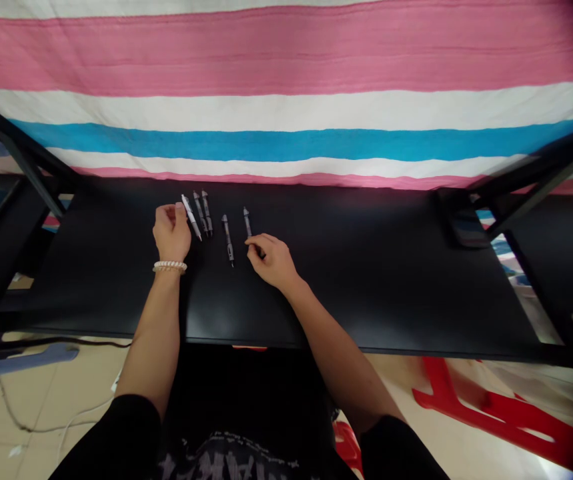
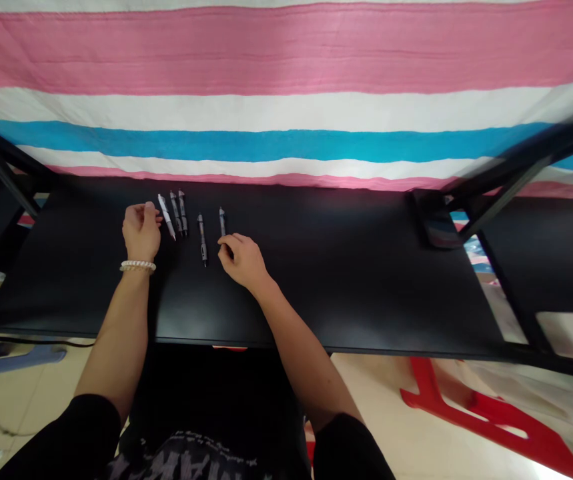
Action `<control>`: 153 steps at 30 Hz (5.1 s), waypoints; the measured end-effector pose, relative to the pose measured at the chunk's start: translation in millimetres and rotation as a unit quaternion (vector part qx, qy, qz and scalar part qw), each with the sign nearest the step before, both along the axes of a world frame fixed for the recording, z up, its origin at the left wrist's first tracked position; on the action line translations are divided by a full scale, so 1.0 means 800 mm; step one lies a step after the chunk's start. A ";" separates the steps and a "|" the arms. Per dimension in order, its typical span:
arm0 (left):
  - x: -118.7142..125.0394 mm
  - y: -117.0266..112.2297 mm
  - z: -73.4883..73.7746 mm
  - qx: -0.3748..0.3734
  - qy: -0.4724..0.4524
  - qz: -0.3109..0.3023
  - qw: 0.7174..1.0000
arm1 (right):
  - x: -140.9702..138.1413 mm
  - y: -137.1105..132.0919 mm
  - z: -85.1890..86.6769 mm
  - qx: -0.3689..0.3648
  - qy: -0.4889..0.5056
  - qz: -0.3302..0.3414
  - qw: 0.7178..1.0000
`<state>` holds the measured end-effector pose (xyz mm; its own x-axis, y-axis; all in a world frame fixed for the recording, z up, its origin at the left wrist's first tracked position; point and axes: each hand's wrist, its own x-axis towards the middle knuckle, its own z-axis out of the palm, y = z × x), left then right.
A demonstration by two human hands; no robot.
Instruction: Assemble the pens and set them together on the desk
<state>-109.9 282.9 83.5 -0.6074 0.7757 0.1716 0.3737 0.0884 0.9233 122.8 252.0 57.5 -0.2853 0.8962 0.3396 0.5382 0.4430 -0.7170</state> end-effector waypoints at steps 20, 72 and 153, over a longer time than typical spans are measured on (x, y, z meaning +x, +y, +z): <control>0.105 -0.050 -0.006 -0.003 0.322 -0.417 0.850 | 0.008 0.017 0.000 -0.096 0.256 -0.132 0.953; 0.110 -0.030 0.002 0.062 -0.457 -0.190 0.867 | 0.005 0.002 0.012 -0.058 0.316 -0.086 0.943; 0.101 -0.024 0.011 0.055 -0.472 -0.199 0.857 | 0.009 -0.007 0.019 -0.187 0.228 0.021 0.955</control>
